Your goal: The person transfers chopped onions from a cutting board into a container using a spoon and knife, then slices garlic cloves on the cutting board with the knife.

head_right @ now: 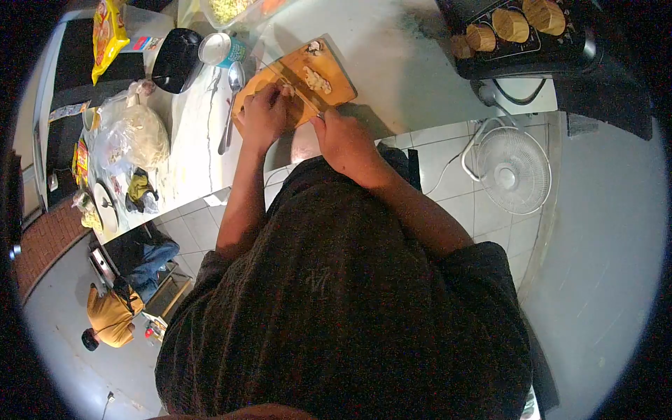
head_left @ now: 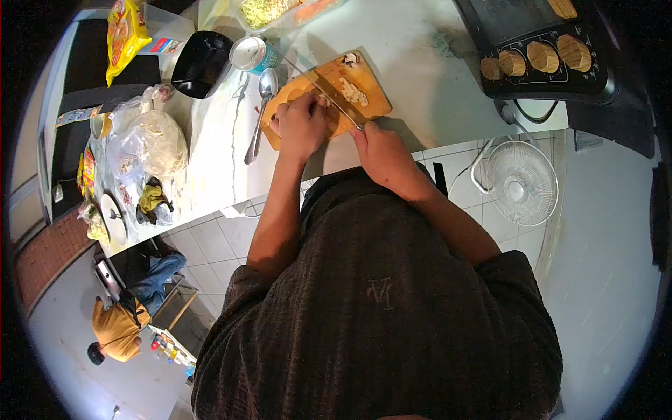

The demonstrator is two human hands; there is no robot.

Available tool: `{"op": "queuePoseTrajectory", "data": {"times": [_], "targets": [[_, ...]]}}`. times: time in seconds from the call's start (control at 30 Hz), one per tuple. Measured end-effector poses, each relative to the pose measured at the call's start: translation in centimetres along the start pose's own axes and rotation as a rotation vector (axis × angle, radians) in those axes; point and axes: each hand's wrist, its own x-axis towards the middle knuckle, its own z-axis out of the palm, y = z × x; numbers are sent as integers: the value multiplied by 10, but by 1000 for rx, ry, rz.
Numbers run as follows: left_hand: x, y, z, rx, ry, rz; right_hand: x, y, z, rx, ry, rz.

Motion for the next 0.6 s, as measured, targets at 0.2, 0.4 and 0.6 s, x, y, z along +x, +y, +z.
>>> {"op": "queuePoseTrajectory", "data": {"times": [0.2, 0.4, 0.6], "targets": [[0, -1, 1, 7, -5, -5, 3, -2, -3, -15, -43, 1], [-1, -2, 2, -32, -3, 5, 4, -4, 2, -28, -43, 3], [0, -5, 3, -28, 0, 23, 11, -1, 8, -66, -44, 15]]}}
